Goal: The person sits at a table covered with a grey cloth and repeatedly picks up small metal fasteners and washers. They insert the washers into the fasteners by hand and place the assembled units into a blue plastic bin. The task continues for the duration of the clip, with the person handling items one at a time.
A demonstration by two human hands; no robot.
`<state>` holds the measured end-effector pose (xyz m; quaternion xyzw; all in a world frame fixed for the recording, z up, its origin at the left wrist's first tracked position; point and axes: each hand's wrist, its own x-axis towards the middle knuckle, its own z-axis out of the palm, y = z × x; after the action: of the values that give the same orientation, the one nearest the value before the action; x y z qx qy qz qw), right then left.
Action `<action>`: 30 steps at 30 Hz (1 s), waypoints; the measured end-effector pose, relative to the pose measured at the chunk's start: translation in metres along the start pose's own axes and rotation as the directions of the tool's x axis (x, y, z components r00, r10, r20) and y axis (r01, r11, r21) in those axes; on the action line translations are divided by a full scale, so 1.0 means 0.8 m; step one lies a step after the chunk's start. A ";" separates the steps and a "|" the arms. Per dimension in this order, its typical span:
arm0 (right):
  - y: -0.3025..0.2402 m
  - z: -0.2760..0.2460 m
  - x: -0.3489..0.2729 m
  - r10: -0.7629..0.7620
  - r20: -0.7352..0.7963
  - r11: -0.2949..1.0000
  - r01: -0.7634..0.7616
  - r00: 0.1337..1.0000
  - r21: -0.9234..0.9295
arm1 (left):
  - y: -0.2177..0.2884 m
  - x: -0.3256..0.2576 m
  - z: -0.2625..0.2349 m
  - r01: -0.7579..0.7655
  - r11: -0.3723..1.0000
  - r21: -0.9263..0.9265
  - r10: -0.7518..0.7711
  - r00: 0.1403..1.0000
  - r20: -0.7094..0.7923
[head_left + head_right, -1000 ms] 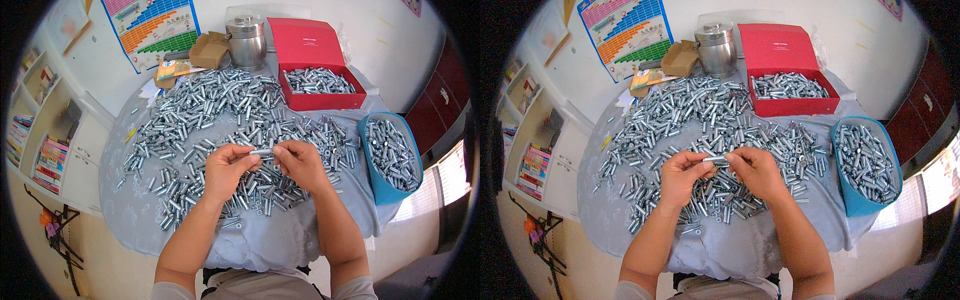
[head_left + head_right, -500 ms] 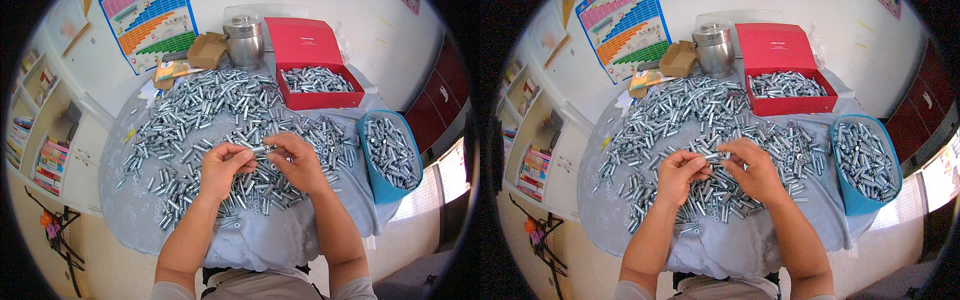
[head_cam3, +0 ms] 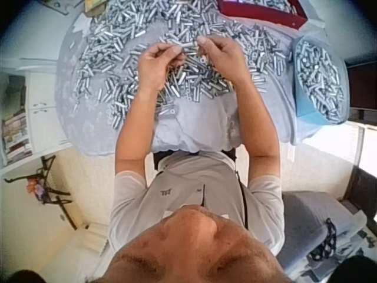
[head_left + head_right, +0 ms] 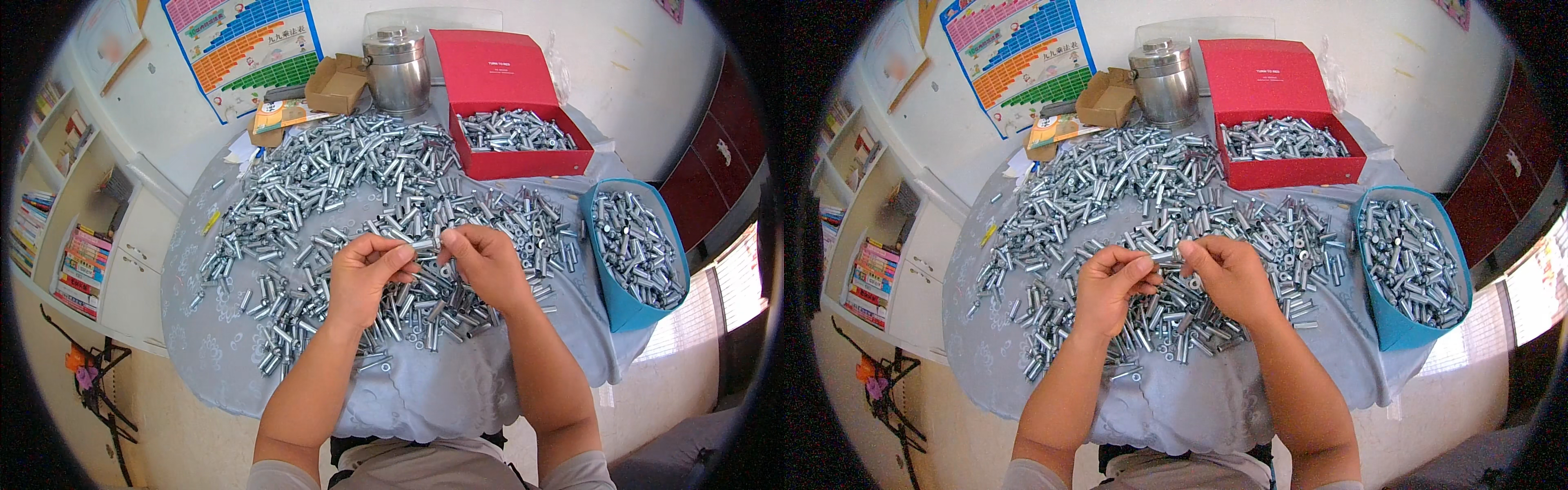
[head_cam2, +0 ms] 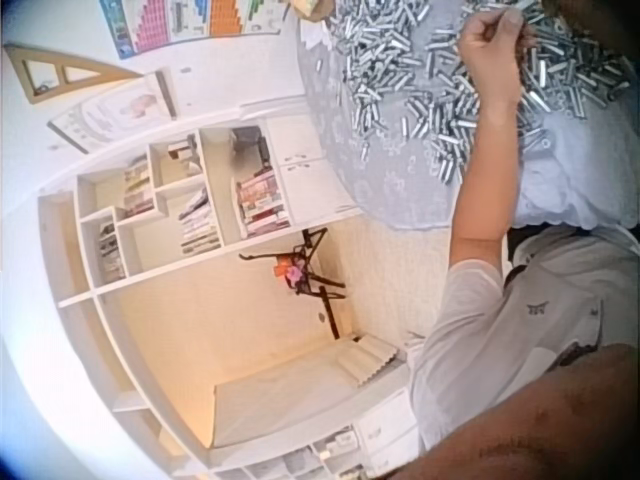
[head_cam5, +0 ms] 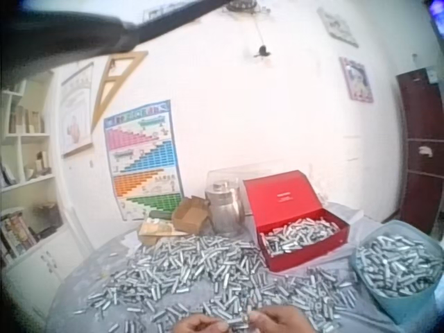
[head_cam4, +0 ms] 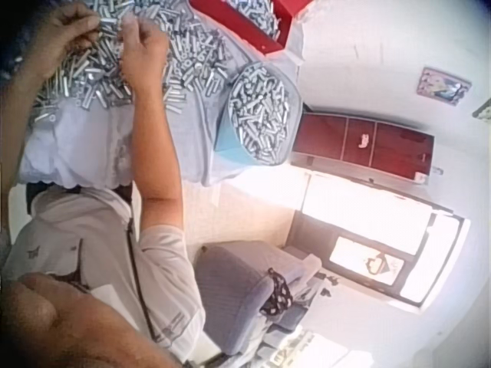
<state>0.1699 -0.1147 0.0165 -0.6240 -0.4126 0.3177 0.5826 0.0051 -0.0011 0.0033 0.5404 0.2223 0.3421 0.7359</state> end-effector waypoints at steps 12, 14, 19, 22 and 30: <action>-0.001 0.008 -0.004 -0.087 -0.040 0.992 0.091 0.995 0.092 | -0.001 -0.001 0.001 -0.014 1.000 -0.020 0.014 1.000 0.000; -0.004 0.008 -0.004 -0.062 -0.034 0.995 0.064 0.997 0.074 | -0.001 -0.001 0.002 -0.009 1.000 -0.019 0.009 1.000 -0.004; 0.002 0.006 -0.004 -0.126 -0.033 0.987 0.129 0.991 0.096 | -0.001 0.000 0.002 -0.012 1.000 -0.016 0.012 1.000 -0.001; -0.004 0.001 -0.001 0.086 0.074 0.993 -0.091 0.994 0.072 | 0.000 -0.001 0.003 -0.012 1.000 -0.015 0.012 1.000 0.000; 0.002 0.004 -0.002 0.005 0.018 0.994 -0.007 1.000 0.110 | -0.002 0.000 0.004 -0.010 1.000 -0.015 0.010 1.000 -0.006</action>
<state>0.1662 -0.1148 0.0144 -0.5894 -0.3978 0.3474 0.6114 0.0076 -0.0033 0.0028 0.5347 0.2193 0.3490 0.7377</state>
